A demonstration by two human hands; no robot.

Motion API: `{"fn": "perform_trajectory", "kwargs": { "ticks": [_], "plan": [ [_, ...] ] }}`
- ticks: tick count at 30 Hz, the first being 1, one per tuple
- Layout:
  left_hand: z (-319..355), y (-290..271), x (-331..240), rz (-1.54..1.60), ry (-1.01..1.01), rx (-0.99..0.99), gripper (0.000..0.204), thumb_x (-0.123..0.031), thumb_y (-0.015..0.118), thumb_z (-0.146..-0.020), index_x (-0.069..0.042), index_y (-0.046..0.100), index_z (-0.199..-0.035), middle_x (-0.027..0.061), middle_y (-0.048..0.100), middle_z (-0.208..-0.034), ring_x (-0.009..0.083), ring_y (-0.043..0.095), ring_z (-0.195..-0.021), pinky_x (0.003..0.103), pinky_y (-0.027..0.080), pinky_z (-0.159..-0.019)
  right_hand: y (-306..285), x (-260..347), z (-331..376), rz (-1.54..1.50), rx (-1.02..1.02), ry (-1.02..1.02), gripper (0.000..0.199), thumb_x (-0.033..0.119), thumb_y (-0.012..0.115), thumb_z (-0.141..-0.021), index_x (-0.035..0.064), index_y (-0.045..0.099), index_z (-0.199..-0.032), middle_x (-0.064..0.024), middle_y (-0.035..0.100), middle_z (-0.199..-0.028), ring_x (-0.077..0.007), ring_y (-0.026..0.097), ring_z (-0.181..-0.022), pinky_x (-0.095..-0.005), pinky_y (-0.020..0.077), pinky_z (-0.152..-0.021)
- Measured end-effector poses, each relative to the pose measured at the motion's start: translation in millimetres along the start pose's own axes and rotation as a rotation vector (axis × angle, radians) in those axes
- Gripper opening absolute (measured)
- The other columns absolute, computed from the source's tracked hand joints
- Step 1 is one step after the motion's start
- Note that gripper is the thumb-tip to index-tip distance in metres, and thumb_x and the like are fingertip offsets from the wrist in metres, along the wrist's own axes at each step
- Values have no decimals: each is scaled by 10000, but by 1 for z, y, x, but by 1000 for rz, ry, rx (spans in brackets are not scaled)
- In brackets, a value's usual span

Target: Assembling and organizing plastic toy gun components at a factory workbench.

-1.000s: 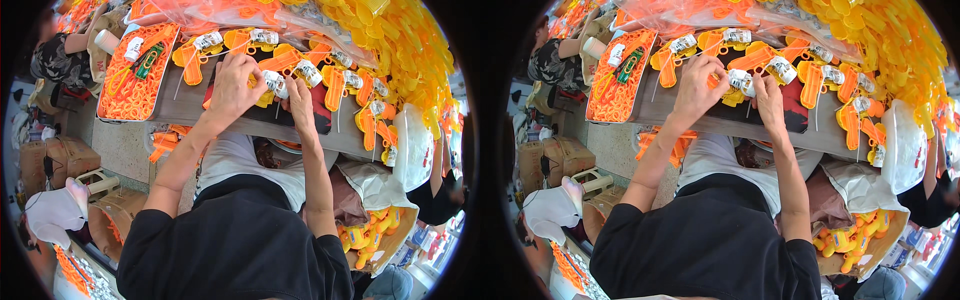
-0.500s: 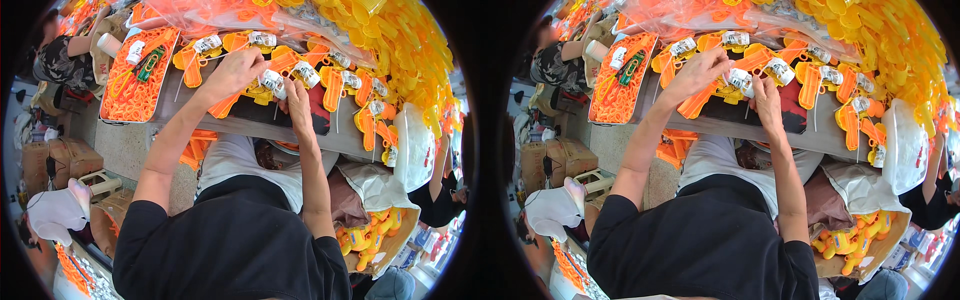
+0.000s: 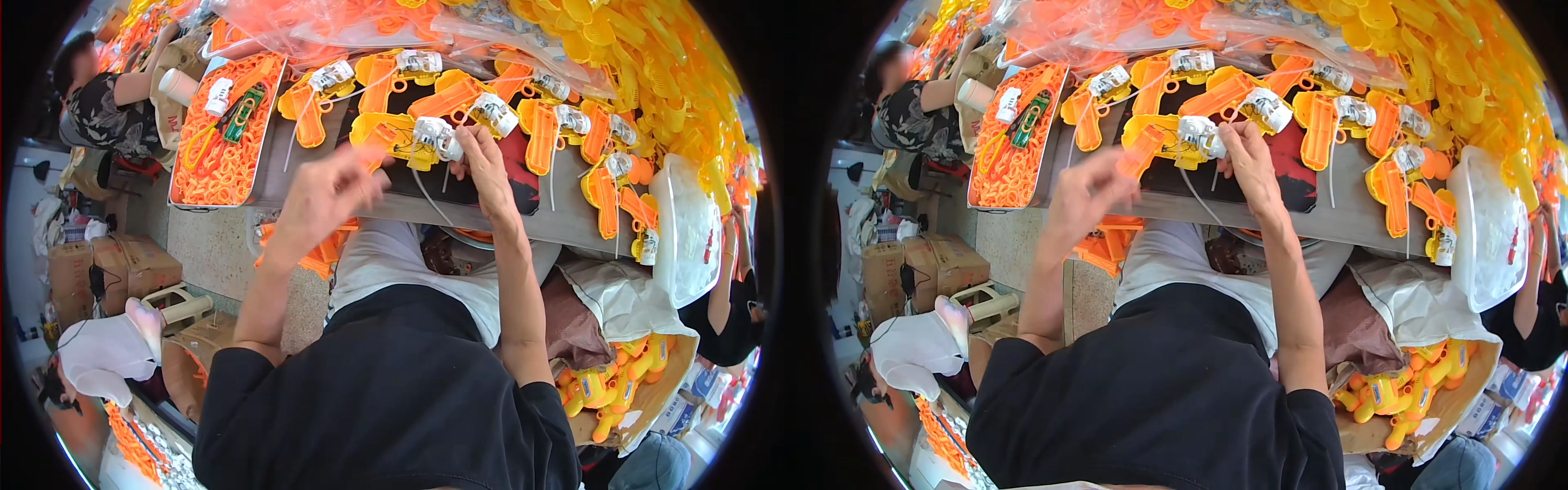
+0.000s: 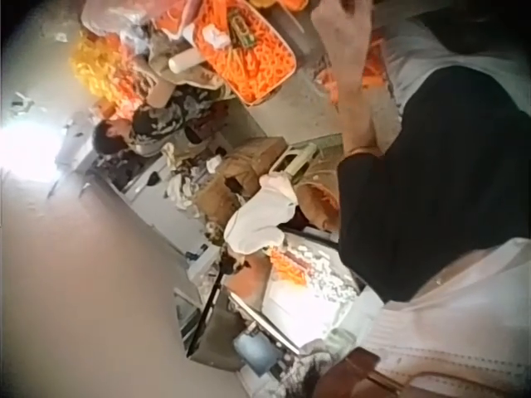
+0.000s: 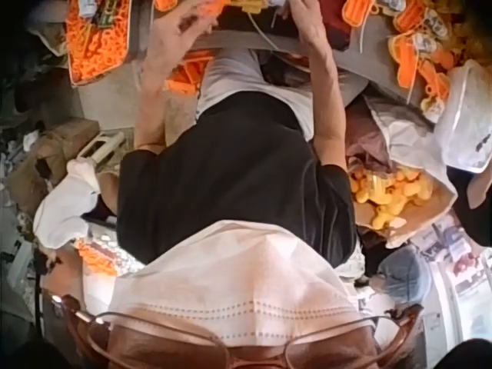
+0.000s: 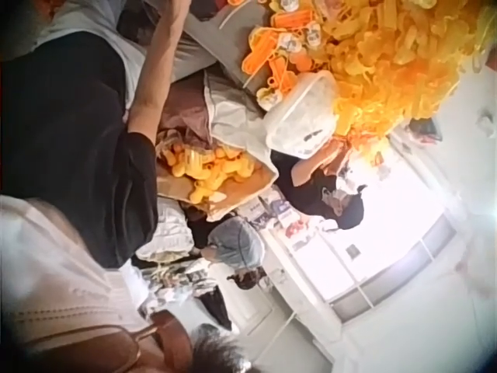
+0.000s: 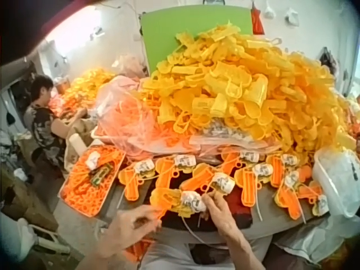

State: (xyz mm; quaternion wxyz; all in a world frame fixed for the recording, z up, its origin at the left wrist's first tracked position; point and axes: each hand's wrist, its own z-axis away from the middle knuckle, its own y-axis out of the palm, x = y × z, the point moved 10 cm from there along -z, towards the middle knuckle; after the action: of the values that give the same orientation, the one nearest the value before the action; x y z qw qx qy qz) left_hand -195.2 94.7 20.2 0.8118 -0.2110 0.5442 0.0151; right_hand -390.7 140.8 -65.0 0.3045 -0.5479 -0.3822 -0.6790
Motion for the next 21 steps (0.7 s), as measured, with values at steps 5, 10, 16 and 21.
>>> {"fn": "perform_trajectory", "kwargs": {
  "ticks": [5,10,16,21],
  "plan": [
    [-3,-31,12,-628,398,-791,532,-222,791,-842,-72,635,-1328,121,594,-1237,322,532,-1179,424,463,-1018,-4,10,0,38,24,43,283,336,580,-1050,64,558,-1124,-11,616,-859,-69,561,-682,-226,433,-614],
    [-9,-24,27,-710,423,-877,415,-138,792,-818,-51,698,-1212,96,611,-1156,316,560,-1079,414,493,-945,6,44,-10,331,110,-47,291,318,589,-1042,54,553,-1158,-12,619,-866,-72,569,-720,-230,450,-649],
    [-4,-35,34,-388,444,-1034,335,-87,790,-779,-43,733,-1107,86,626,-1035,307,573,-1018,405,511,-877,16,51,-13,519,181,-123,305,302,599,-1031,40,560,-1181,-5,599,-848,-84,582,-749,-256,478,-673],
    [-3,-22,23,-601,394,-1165,291,-88,792,-753,-61,722,-1034,61,626,-1014,296,568,-1006,407,497,-868,10,32,-13,612,117,-42,280,304,574,-1040,39,583,-1130,-39,599,-783,-127,600,-698,-307,482,-616]
  ]
}}
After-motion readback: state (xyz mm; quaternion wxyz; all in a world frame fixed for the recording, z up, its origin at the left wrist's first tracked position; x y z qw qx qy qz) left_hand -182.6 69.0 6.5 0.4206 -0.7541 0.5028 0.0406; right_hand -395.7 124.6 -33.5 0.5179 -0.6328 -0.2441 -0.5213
